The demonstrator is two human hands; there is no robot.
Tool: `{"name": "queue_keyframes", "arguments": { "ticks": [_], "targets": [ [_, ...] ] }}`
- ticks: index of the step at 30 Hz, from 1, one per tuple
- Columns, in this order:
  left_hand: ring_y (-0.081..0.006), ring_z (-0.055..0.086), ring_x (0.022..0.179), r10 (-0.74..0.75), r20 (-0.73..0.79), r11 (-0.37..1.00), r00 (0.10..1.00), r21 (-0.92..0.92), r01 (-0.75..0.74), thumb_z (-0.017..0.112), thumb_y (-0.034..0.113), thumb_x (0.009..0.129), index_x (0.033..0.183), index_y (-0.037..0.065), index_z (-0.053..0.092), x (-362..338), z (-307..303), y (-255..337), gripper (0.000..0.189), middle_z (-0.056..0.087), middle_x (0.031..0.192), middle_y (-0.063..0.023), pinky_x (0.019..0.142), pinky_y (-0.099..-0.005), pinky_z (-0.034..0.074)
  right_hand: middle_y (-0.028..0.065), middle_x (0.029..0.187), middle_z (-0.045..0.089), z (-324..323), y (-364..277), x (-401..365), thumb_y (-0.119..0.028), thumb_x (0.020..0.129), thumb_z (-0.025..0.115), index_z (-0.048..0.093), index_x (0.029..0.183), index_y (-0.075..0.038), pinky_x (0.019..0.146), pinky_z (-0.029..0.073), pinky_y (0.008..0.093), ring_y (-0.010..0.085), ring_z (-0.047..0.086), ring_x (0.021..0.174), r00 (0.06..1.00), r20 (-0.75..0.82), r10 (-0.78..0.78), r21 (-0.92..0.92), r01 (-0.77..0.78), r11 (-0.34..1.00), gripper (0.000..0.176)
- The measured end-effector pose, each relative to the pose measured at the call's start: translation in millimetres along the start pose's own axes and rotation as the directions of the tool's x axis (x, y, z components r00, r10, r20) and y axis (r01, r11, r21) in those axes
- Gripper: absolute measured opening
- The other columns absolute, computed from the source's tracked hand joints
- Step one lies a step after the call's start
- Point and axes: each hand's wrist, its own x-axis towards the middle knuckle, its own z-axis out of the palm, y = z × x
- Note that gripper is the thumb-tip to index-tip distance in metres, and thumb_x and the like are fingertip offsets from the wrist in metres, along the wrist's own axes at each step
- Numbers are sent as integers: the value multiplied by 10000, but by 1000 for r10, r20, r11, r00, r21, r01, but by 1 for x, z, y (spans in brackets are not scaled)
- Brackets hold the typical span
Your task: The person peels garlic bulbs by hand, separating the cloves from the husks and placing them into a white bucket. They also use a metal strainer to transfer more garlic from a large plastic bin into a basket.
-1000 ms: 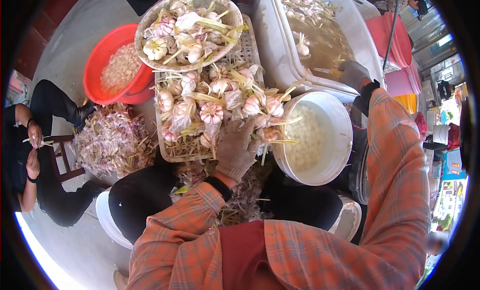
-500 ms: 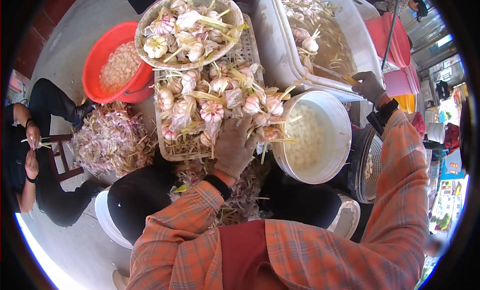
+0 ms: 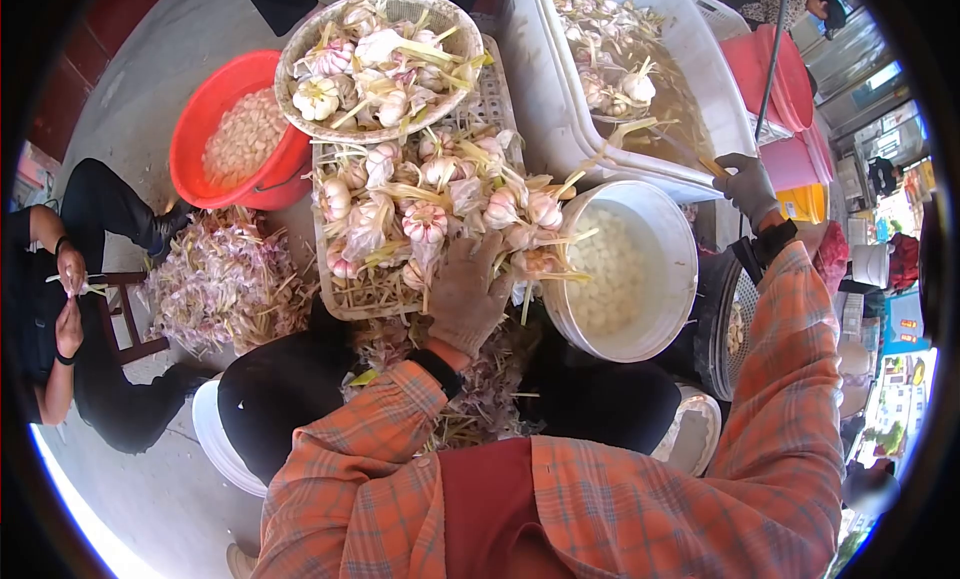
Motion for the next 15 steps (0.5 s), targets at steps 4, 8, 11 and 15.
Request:
{"name": "queue_keyframes", "arguments": {
  "ticks": [4,8,11,15],
  "targets": [
    [-332,526,1012,0,-20,1000,1000,26,1,686,169,736,1241,81,520,-3,0,0,539,517,1115,-160,856,-396,446,29,612,569,-14,5,-5,-97,710,684,674,1005,-43,416,390,257,105,489,459,1000,-7,-19,16,19,1000,300],
    [-336,516,1011,-9,-31,1000,999,2,9,677,164,734,1240,70,518,-2,-6,0,538,518,1096,-165,862,-412,434,27,610,569,-31,2,-19,-102,714,676,671,1009,-44,406,383,255,98,483,451,998,-23,-60,29,61,998,300],
    [-353,528,991,0,-18,1000,1000,-2,0,674,202,747,1240,67,515,1,-13,1,535,533,1067,-172,841,-431,444,22,610,568,-45,2,-31,-91,715,672,665,1013,-46,385,367,242,86,475,446,998,-36,-50,14,50,999,302],
    [-367,534,991,15,-46,1000,999,-21,-16,667,198,741,1239,66,519,-6,-16,-3,536,546,1068,-179,842,-442,451,10,594,549,-60,2,-51,-69,725,662,660,1014,-61,365,333,217,69,454,435,999,-28,-19,59,21,998,289]
  ]
}}
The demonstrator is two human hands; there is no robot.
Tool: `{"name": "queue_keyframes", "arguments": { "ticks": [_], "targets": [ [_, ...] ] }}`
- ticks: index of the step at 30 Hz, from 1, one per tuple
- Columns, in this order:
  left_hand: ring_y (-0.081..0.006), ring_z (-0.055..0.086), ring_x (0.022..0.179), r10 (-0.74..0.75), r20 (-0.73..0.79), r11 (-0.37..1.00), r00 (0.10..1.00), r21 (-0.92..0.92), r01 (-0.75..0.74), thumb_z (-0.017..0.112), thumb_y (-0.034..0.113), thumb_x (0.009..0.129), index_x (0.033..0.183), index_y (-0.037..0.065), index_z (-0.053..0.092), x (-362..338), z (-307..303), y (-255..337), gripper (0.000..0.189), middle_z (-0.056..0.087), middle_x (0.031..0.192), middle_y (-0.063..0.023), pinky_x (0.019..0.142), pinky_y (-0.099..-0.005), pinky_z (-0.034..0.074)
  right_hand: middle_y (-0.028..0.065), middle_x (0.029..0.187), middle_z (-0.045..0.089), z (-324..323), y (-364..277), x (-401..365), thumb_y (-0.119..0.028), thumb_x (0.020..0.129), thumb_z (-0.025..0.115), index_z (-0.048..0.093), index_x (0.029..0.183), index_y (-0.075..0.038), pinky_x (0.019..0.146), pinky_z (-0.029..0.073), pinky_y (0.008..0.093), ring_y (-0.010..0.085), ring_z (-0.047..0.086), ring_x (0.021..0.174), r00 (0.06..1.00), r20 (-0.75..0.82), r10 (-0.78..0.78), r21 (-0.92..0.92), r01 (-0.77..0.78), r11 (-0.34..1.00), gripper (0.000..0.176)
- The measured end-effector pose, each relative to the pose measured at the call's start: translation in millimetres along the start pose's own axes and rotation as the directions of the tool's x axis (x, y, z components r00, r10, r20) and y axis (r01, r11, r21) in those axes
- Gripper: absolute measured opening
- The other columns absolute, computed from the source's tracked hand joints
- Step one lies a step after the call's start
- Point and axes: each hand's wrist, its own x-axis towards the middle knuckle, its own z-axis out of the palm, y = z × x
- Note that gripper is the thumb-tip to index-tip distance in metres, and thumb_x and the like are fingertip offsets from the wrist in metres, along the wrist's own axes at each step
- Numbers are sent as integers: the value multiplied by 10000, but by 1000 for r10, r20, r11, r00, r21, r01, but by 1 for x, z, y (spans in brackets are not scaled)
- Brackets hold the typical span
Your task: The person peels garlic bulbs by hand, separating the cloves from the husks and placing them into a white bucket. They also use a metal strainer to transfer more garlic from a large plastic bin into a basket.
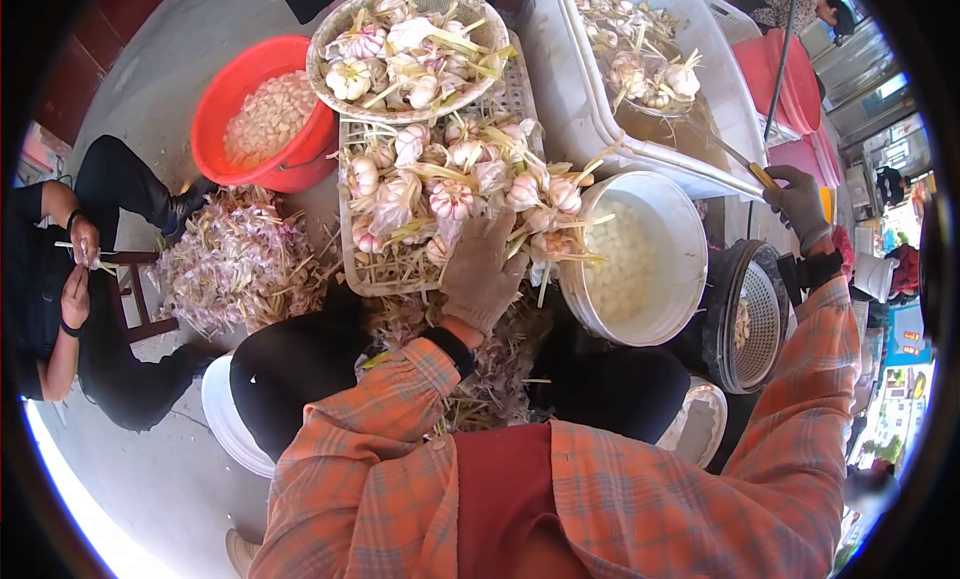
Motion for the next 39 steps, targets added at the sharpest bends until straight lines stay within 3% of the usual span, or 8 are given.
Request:
{"name": "queue_keyframes", "arguments": {
  "ticks": [7,10,16,26,31,35,38,39],
  "targets": [
    [-327,528,988,39,-55,998,998,47,-36,666,190,743,1210,56,530,-11,3,1,504,537,1054,-147,850,-405,443,8,596,570,-35,-3,-29,-26,736,650,658,1055,-73,362,320,205,54,464,431,1000,-21,10,36,-9,999,323],
    [-373,534,1004,-18,45,1000,999,-14,18,666,208,731,1247,98,509,-12,-3,8,551,538,1095,-181,839,-438,462,8,585,563,-47,-17,-47,-54,716,646,660,1048,-61,372,327,206,59,468,434,999,-43,-17,26,18,999,333],
    [-340,531,997,-14,40,999,999,-51,16,652,202,752,1221,53,523,-16,-7,13,509,546,1059,-169,860,-413,439,4,617,562,-67,-29,-74,-104,709,614,650,1069,-64,393,330,205,56,450,440,998,-54,-46,34,47,998,365],
    [-327,535,969,12,1,999,1000,-50,-12,659,216,754,1221,58,523,-19,-7,12,511,544,1017,-144,834,-412,447,-6,659,572,-75,-57,-120,21,703,577,619,1124,-44,429,305,175,24,435,485,992,55,-110,172,99,980,428],
    [-347,528,964,-23,-37,999,999,-50,21,669,213,755,1321,53,408,-19,-7,13,643,512,1061,-175,824,-419,451,4,722,587,-61,-79,-129,27,700,571,602,1137,-24,492,335,176,28,464,555,974,85,-211,172,194,966,441],
    [-357,532,974,-111,-44,989,993,-102,106,691,354,778,1437,74,242,-15,-19,17,845,493,1083,-196,777,-423,477,21,771,602,-42,-101,-125,38,688,576,590,1128,4,567,392,191,49,520,653,947,136,-291,47,288,957,442],
    [-359,526,981,-51,-146,988,988,-153,28,713,372,750,1441,48,211,-10,-18,13,913,477,1095,-205,754,-423,486,53,833,645,-26,-105,-115,41,679,603,591,1137,-2,610,465,233,81,585,676,900,158,-407,-52,419,906,460],
    [-361,524,982,-45,-155,990,987,-138,23,718,364,744,1442,55,212,-7,-17,12,916,475,1098,-206,755,-424,487,63,847,650,-20,-118,-120,35,679,610,598,1135,-15,605,475,246,94,594,654,923,138,-358,-197,380,904,459]
  ]
}}
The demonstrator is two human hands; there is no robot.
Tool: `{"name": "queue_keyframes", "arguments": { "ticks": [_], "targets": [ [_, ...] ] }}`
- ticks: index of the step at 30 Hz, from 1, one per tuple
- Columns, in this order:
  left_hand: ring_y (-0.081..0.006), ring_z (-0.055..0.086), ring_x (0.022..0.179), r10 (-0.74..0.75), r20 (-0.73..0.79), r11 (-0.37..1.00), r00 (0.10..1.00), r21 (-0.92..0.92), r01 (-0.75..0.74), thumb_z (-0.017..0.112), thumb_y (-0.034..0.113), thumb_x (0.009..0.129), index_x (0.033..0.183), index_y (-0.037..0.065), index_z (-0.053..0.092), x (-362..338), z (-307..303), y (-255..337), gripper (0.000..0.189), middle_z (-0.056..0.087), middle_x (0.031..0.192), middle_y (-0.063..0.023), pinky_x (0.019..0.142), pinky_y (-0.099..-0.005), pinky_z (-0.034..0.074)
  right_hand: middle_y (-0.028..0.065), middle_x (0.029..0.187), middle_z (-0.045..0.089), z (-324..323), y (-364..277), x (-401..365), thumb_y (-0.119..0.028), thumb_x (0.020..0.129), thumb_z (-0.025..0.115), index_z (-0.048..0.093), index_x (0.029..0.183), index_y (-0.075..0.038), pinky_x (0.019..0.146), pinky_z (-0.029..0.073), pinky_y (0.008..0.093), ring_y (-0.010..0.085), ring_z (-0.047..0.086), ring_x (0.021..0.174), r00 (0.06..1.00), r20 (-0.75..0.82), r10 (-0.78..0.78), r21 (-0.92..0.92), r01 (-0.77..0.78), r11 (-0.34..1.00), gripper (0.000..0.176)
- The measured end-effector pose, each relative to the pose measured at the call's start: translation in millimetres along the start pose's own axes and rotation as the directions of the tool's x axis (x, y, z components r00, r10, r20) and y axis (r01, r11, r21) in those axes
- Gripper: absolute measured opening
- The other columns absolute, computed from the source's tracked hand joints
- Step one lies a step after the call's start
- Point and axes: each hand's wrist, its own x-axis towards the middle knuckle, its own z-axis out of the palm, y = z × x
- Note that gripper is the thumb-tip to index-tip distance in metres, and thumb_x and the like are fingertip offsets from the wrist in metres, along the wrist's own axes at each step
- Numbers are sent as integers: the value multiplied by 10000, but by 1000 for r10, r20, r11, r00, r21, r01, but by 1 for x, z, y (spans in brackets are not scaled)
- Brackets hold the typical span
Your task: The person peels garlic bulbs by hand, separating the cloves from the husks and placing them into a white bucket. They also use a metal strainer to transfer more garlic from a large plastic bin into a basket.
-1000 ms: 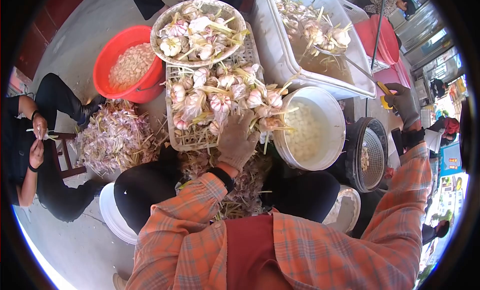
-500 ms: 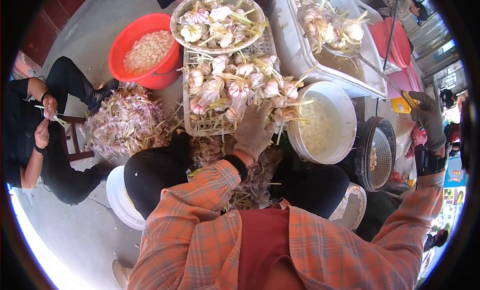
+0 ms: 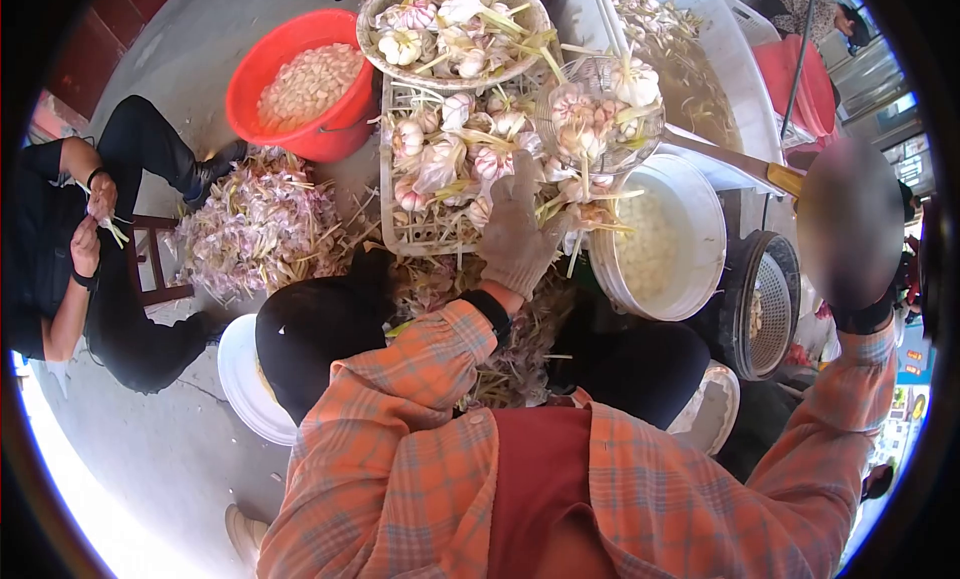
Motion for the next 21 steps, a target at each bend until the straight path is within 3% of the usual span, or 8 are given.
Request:
{"name": "queue_keyframes", "arguments": {
  "ticks": [1,4,6,7,10,11,18,21],
  "targets": [
    [-362,522,982,7,-8,1000,1000,15,-7,723,357,738,1443,62,213,2,1,0,919,474,1101,-207,756,-425,488,72,861,656,4,-29,0,30,678,617,606,1132,-29,599,486,259,107,602,633,998,-16,55,-139,-57,989,457],
    [-377,514,1038,-26,19,999,999,43,25,736,299,722,1437,115,248,5,-3,9,884,452,1159,-214,783,-425,491,110,916,662,11,-38,6,21,672,630,632,1115,-79,574,509,304,173,621,572,997,-64,-40,-406,11,914,455],
    [-385,514,1065,32,4,994,999,109,-32,736,279,720,1427,143,274,10,-2,14,855,433,1195,-215,783,-427,494,115,906,657,11,-37,9,15,678,623,635,1104,-80,607,509,321,205,630,629,986,-85,-145,-515,81,853,437],
    [-354,435,1168,12,95,1000,995,21,-14,717,305,735,1429,123,277,13,-4,18,842,369,1272,-192,909,-388,449,119,897,654,10,-39,10,8,685,618,638,1096,-82,634,508,336,229,635,672,976,-92,-195,-565,110,818,421],
    [-360,453,1151,32,142,992,989,116,-49,721,294,704,1419,159,302,23,-5,37,840,359,1279,-193,890,-398,462,128,882,646,12,-46,15,-18,703,607,640,1078,-84,706,503,369,278,636,779,928,-88,-362,-721,192,666,382],
    [-376,500,1090,20,169,989,985,139,-44,719,275,683,1398,213,341,26,-2,40,811,354,1273,-207,854,-415,476,127,906,647,15,-57,16,-39,713,603,633,1083,-91,739,494,385,293,628,825,975,-57,-217,-719,111,686,375],
    [-357,567,980,25,249,954,968,282,-97,714,184,717,1358,222,411,47,16,21,710,398,1283,-230,767,-421,495,116,841,584,42,-53,-4,-32,727,586,589,1135,-102,699,481,404,312,589,780,895,-100,-436,-691,253,677,414],
    [-328,568,956,92,246,938,965,305,-167,675,213,755,1376,234,394,51,29,6,681,483,1224,-197,759,-414,491,101,838,552,52,-48,-12,-17,733,579,574,1164,-116,684,472,394,300,569,793,918,-125,-376,-671,201,714,442]
  ]
}}
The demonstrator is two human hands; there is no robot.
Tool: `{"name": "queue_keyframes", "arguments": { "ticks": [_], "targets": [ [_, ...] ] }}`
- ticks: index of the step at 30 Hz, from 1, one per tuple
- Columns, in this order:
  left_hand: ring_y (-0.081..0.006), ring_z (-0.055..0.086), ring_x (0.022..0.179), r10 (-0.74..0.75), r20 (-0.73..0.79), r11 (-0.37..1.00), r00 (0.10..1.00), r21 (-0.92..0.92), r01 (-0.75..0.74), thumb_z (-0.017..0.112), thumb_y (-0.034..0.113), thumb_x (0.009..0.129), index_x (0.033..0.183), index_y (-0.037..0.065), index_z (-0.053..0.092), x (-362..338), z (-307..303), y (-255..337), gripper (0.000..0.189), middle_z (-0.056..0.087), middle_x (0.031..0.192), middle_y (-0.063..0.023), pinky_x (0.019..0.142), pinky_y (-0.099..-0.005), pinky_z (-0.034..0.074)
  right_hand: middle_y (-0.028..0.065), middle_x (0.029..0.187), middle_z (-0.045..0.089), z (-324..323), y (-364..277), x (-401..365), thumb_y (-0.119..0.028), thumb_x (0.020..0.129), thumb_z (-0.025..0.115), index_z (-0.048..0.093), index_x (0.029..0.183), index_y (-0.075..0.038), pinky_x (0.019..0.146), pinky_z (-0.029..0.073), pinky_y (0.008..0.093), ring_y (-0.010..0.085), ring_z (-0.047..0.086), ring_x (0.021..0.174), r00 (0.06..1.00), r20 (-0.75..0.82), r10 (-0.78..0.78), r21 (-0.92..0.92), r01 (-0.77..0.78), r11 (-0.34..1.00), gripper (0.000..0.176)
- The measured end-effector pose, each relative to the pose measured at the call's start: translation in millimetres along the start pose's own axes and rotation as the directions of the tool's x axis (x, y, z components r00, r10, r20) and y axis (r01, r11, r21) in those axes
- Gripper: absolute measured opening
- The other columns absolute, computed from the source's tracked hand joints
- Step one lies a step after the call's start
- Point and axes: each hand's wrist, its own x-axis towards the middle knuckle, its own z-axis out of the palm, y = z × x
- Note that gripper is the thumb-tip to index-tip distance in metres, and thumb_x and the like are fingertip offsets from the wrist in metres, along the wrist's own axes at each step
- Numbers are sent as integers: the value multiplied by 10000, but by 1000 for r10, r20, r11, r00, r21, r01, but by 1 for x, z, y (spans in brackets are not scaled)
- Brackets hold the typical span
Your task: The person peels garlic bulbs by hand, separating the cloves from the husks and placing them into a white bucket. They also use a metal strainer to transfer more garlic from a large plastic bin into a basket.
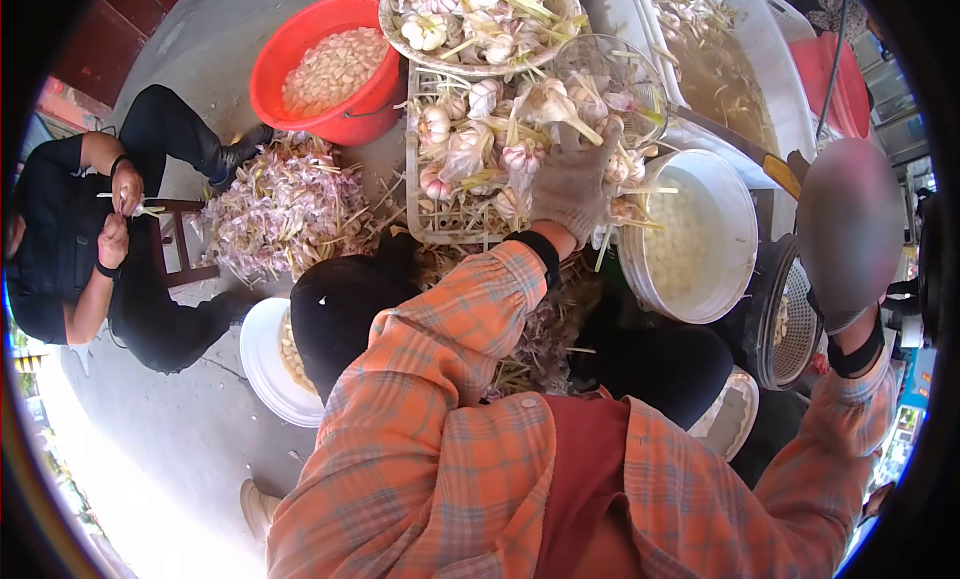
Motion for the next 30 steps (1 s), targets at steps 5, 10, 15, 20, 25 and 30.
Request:
{"name": "queue_keyframes", "arguments": {
  "ticks": [5,10,15,20,25,30],
  "targets": [
    [-329,542,987,-31,86,999,996,23,29,662,257,757,1431,272,294,0,8,-1,768,610,995,-151,802,-407,479,101,852,558,16,4,-5,-5,729,588,575,1188,-140,686,477,387,293,573,802,996,-16,92,-50,-93,994,479],
    [-329,576,898,-52,115,995,992,88,42,660,281,759,1409,228,329,1,6,-1,731,621,916,-150,742,-420,487,97,892,578,26,17,-5,0,719,602,587,1181,-139,695,481,386,287,581,823,993,-65,94,-39,-97,995,483],
    [-324,620,780,49,-78,992,996,124,-39,690,319,727,1147,75,582,-1,23,-12,498,624,828,-152,672,-418,512,97,935,591,36,19,1,-17,737,604,580,1195,-156,715,486,382,285,589,861,983,-9,186,-25,-186,982,479],
    [-344,589,872,-123,143,991,982,65,115,652,339,742,1302,107,469,0,32,-20,633,623,896,-175,767,-433,481,79,1023,605,44,29,-1,-35,764,600,566,1225,-186,750,489,375,273,597,909,974,-88,210,-81,-218,973,486],
    [-344,606,840,-124,66,992,990,46,121,664,336,735,1158,82,530,-4,26,-14,511,619,893,-185,728,-435,494,92,1067,604,48,27,-3,-36,780,595,553,1251,-204,792,485,376,280,595,954,954,-25,300,28,-299,954,502],
    [-357,619,833,-144,21,988,989,63,142,664,273,730,1035,47,612,-14,26,-11,383,620,876,-181,689,-443,515,125,1093,595,58,38,-4,-42,783,595,552,1253,-192,820,477,390,308,590,981,952,-74,297,121,-287,950,494]
  ]
}}
